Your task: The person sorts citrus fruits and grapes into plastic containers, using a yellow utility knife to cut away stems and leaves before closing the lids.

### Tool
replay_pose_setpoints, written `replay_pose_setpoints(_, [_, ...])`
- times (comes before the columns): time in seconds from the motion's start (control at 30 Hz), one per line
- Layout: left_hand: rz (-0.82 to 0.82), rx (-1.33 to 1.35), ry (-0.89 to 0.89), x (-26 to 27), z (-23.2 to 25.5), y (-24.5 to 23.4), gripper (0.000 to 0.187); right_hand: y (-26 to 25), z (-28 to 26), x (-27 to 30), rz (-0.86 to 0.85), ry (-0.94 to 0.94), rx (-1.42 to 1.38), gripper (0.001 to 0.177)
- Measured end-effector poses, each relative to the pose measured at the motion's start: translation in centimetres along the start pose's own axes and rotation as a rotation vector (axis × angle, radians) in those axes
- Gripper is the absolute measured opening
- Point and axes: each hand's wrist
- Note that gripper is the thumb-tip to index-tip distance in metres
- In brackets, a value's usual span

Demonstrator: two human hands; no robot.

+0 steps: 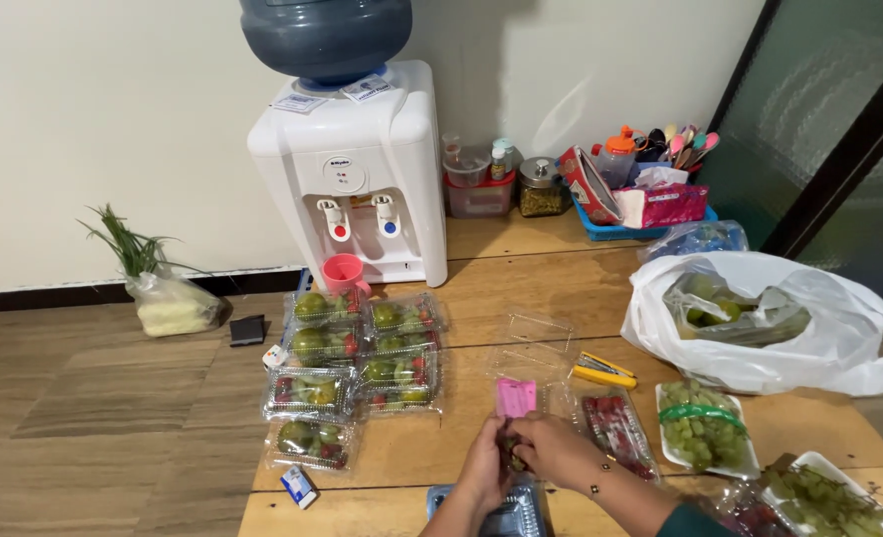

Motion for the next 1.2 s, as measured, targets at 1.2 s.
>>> replay_pose_setpoints(1.2, [0.551, -0.675, 0.163, -1.4, 1.2, -9.4, 0.033, 5.8, 10.4, -17.7, 0.518, 0.16, 0.022, 0.019])
Point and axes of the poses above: each hand's wrist, its own x-axis away from the middle knuckle, its own y-axis out of the palm, z = x × y, and after that the axes turned 7 degrees about x, right-handed
